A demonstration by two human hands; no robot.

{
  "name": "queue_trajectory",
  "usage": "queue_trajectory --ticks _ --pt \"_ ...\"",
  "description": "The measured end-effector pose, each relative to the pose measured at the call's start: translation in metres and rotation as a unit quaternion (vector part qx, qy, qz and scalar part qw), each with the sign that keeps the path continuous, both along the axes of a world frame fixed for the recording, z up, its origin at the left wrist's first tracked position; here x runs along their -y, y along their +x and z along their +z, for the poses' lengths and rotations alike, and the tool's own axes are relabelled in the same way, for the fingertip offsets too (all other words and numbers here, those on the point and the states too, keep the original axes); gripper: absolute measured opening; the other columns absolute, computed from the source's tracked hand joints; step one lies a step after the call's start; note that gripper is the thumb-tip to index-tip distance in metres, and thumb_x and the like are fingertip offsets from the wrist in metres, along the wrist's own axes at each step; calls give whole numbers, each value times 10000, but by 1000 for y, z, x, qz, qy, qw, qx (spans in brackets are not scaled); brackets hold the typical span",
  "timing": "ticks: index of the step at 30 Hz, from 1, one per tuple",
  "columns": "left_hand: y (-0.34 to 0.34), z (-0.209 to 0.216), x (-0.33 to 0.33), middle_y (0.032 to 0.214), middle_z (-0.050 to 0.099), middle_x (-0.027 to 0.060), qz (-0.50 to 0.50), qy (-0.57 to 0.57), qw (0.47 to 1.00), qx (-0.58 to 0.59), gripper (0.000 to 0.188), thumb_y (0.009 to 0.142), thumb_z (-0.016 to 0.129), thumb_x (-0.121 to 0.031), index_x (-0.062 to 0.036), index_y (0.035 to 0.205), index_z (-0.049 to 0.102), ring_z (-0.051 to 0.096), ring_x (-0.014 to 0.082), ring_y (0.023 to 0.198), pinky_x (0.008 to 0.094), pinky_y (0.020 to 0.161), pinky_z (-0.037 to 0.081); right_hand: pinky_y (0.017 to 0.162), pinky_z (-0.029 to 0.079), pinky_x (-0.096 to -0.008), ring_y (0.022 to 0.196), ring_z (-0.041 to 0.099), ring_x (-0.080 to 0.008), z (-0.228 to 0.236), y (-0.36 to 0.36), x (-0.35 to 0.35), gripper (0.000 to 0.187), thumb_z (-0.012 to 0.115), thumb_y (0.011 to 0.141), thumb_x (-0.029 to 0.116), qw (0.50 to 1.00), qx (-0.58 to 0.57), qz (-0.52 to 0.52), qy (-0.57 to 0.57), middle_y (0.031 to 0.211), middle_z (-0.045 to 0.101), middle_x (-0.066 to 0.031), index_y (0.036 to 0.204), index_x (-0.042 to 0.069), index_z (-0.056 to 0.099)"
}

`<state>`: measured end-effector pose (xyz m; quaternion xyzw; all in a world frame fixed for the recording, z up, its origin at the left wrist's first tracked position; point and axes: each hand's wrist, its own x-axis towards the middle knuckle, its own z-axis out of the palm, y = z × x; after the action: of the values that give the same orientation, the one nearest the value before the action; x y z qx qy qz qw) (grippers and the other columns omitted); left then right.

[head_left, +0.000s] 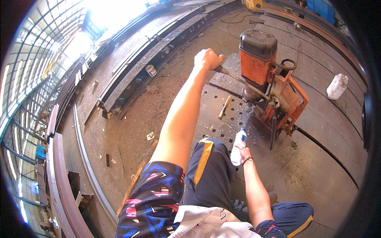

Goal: The person operates a handheld drill to create holes in a large metal plate, periodically applying liquid from a bottle to the drilling area. The person remains seated on the floor throughout the task.

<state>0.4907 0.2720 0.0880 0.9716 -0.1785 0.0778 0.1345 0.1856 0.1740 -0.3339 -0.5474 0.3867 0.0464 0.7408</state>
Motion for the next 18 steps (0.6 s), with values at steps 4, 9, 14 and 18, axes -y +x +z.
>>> queue_trajectory --ticks 4,9,14,18 --pt "3 -6 -21 779 733 107 16 20 1000 3 492 848 587 -570 -121 839 786 719 285 822 404 802 548 623 569 -375 666 693 -252 36 -2 -25 347 735 820 202 998 7 7 61 827 700 -140 1027 -63 649" --pt "1 -1 -8 762 729 108 7 17 1000 8 500 852 575 -575 -122 836 785 718 285 825 407 803 547 637 570 -376 676 695 -258 34 -2 -10 350 734 818 200 999 -13 4 53 833 701 -144 1028 -67 648" --pt "0 -2 -15 774 730 110 7 16 1000 -5 506 844 578 -580 -118 834 785 717 286 823 405 802 548 646 569 -379 682 696 -258 38 -2 -18 356 732 815 192 998 -1 -1 64 835 703 -142 1037 -73 646" --pt "-1 0 -9 792 732 119 7 15 1000 -10 508 836 586 -579 -112 836 784 717 293 828 405 805 547 646 569 -380 682 696 -258 35 -3 -10 366 734 810 198 999 4 0 52 836 703 -140 1037 -76 645"
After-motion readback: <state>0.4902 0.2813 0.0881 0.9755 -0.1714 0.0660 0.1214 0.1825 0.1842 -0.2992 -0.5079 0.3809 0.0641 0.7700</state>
